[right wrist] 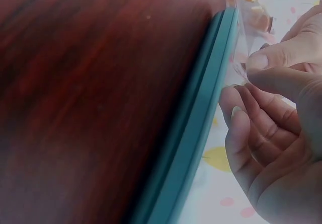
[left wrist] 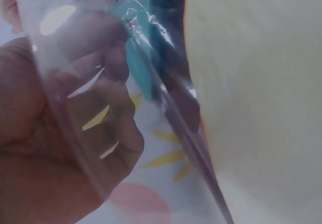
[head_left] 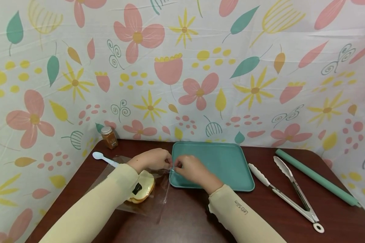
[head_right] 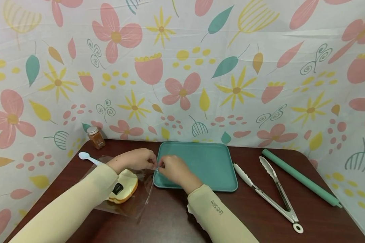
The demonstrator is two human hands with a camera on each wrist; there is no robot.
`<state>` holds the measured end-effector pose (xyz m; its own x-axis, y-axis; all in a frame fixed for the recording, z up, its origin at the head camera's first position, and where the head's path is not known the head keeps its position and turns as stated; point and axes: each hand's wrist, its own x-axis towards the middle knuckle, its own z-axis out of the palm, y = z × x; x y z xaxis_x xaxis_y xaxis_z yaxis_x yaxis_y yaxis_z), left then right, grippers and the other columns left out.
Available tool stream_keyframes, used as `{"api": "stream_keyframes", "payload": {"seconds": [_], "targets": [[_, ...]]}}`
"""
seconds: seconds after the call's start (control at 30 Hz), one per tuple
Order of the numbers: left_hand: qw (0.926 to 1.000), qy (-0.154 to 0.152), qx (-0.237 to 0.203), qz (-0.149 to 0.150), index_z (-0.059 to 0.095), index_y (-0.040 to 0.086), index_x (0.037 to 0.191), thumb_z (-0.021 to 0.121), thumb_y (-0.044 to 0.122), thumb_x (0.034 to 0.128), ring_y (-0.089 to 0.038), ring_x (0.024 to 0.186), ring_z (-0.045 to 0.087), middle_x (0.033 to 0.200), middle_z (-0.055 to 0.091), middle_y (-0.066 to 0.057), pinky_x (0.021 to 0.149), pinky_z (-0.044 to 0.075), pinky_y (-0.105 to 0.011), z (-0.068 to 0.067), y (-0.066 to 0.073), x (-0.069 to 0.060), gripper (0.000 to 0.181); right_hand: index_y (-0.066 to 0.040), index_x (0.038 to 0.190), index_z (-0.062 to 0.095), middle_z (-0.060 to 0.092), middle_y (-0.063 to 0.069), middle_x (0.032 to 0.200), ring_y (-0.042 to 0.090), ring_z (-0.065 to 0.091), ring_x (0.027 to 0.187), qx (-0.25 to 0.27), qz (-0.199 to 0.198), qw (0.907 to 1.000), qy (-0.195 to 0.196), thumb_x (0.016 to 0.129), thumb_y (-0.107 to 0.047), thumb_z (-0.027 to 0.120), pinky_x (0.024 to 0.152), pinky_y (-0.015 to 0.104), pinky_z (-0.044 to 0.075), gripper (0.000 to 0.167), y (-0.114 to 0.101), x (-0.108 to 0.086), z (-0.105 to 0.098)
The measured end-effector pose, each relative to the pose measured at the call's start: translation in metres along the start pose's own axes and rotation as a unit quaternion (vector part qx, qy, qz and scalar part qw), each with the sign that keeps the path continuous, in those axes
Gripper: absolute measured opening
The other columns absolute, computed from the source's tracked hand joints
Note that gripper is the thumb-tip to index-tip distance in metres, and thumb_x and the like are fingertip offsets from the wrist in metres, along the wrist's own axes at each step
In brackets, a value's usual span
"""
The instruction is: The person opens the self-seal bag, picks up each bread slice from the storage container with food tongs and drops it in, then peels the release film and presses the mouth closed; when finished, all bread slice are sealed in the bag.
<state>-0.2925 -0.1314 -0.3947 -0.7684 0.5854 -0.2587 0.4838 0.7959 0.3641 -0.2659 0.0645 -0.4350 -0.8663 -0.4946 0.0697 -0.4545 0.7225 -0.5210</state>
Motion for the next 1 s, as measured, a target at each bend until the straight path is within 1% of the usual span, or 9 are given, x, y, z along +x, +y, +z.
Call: {"api": "stream_keyframes", "payload": {"seconds": [0.23,0.43,0.73,0.83,0.9,1.0], "targets": [[1.0000,0.001,0.004,0.007,0.084,0.019,0.105,0.068,0.017,0.1053,-0.007,0.089,0.067,0.105,0.080,0.004,0.085,0.058,-0.029,0.0022,-0.0004,0.0013,0.016,-0.015,0.097,0.077,0.079,0.001,0.096,0.014,0.071,0.086,-0.012,-0.022,0.9997,0.006,0.102,-0.016,0.073,0.075,0.032,0.059,0.007,-0.0017,-0.0009,0.0024],[0.9999,-0.003,0.007,0.009,0.084,0.020,0.105,0.067,0.019,0.1064,-0.007,0.088,0.066,0.104,0.079,0.005,0.085,0.057,-0.029,0.0032,-0.0012,0.0006,0.016,-0.013,0.098,0.076,0.078,0.002,0.096,0.015,0.070,0.086,-0.021,-0.034,0.9992,0.006,0.104,-0.013,0.072,0.074,0.032,0.058,0.007,-0.0054,-0.0036,0.0012],[0.9999,-0.004,0.007,0.013,0.083,0.019,0.106,0.066,0.019,0.1073,-0.008,0.089,0.066,0.105,0.079,0.004,0.087,0.057,-0.031,0.0050,-0.0018,0.0018,0.017,-0.014,0.098,0.074,0.076,0.002,0.096,0.013,0.068,0.083,-0.029,-0.052,0.9981,0.016,0.104,-0.013,0.072,0.072,0.031,0.056,0.006,-0.0051,-0.0062,0.0018],[0.9999,-0.003,0.008,0.010,0.082,0.019,0.105,0.065,0.019,0.1075,-0.008,0.084,0.063,0.102,0.078,0.004,0.083,0.055,-0.030,0.0049,-0.0009,0.0016,0.017,-0.014,0.098,0.074,0.076,0.001,0.097,0.013,0.068,0.084,-0.039,-0.069,0.9965,0.024,0.104,-0.014,0.072,0.072,0.030,0.057,0.006,-0.0041,-0.0069,0.0023],[0.9999,-0.003,0.009,0.009,0.082,0.018,0.103,0.064,0.018,0.1078,-0.009,0.077,0.059,0.095,0.075,0.003,0.077,0.051,-0.027,0.0051,-0.0005,0.0017,0.018,-0.014,0.099,0.075,0.077,0.001,0.099,0.014,0.070,0.086,-0.049,-0.083,0.9949,0.030,0.104,-0.015,0.072,0.074,0.030,0.058,0.006,-0.0035,-0.0071,0.0028],[0.9999,-0.001,0.014,0.005,0.080,0.017,0.100,0.064,0.019,0.1086,-0.011,0.068,0.050,0.083,0.068,0.004,0.069,0.043,-0.025,0.0053,0.0000,0.0017,0.019,-0.014,0.101,0.076,0.078,0.001,0.102,0.015,0.072,0.090,-0.065,-0.098,0.9924,0.034,0.104,-0.016,0.072,0.077,0.030,0.060,0.005,-0.0032,-0.0072,0.0033]]}}
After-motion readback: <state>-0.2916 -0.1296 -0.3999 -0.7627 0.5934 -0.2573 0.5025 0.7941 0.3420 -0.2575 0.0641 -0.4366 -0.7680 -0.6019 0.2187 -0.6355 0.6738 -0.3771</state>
